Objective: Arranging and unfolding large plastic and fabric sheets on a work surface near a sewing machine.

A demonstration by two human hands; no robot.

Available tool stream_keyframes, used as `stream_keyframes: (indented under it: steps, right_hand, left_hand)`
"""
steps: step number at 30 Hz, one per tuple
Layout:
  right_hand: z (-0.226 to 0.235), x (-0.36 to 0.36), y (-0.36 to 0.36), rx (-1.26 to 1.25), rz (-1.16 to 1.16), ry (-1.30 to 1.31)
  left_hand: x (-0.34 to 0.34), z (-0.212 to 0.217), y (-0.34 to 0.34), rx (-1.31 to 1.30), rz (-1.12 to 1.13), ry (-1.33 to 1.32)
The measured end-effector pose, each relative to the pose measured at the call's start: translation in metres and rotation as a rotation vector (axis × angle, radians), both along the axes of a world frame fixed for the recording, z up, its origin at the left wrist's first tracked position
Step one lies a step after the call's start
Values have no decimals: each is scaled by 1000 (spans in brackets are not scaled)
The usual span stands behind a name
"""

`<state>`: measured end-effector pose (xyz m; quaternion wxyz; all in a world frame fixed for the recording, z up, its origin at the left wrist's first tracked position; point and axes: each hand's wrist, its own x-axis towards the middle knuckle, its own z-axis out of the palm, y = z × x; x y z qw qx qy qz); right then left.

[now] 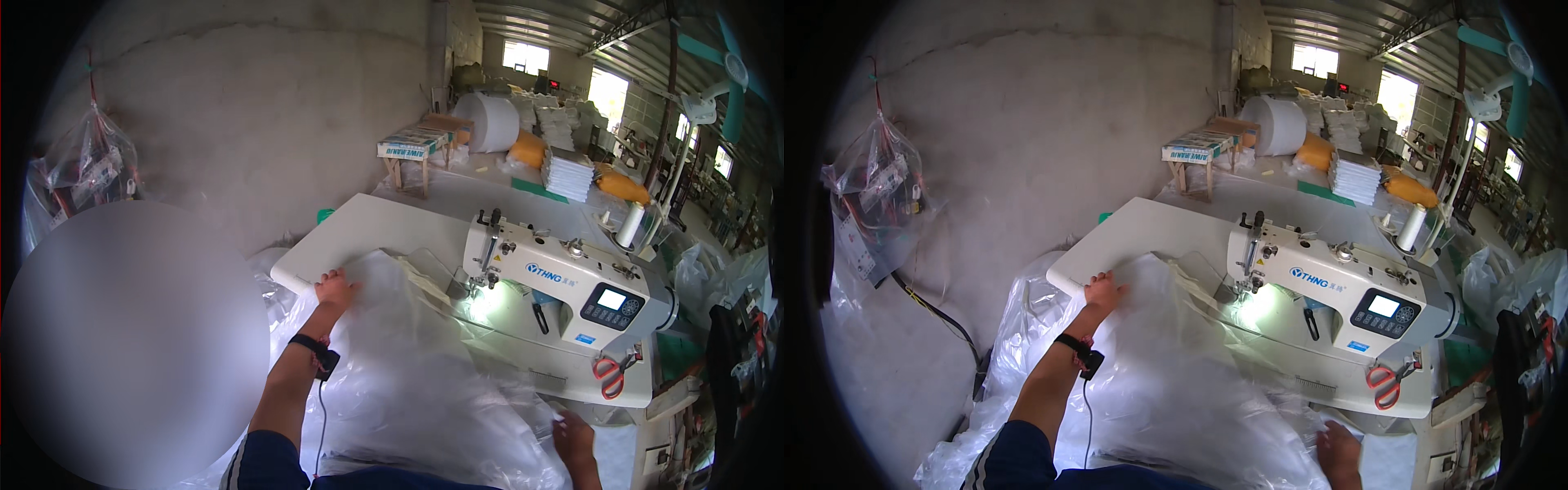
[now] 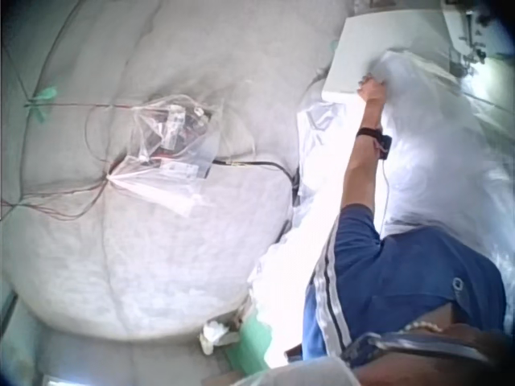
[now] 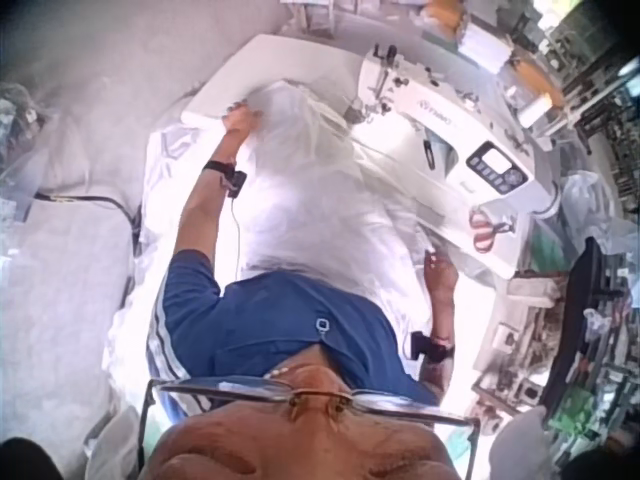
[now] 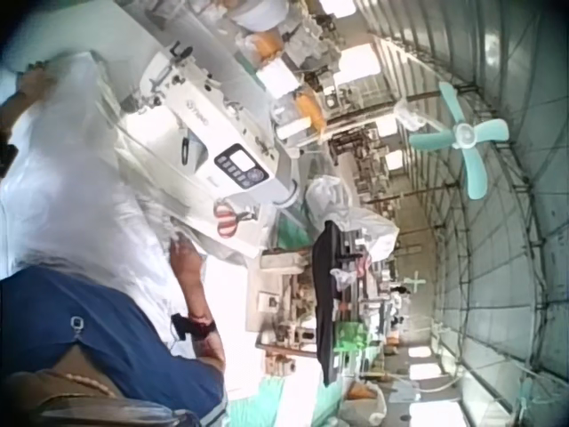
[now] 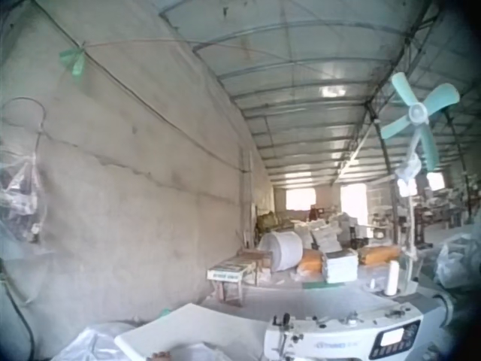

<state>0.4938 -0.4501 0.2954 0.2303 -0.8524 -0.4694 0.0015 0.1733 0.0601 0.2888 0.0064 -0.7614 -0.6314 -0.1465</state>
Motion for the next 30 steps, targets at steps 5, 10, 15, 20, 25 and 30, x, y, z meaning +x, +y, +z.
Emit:
stream_keyframes:
  steps: [5,10,15,20,25,30]
  right_hand:
    - [38,-59,120,96,452,-12]
    - [29,-69,186,128,628,-42]
    - [36,-73,229,128,732,-100]
    - [27,-72,266,114,907,-158]
    - [7,-66,287,73,967,-183]
    - [-15,-53,284,22,903,-214]
  left_hand:
    - [14,-11,29,-167,-77,-27]
    - [19,5,31,-86,-199,-71]
    - [-22,24,41,171,-16,94]
    - [-76,22,52,84,139,304]
    - [-73,14,55,111,196,386]
    - [24,-22,75,61,-335,120]
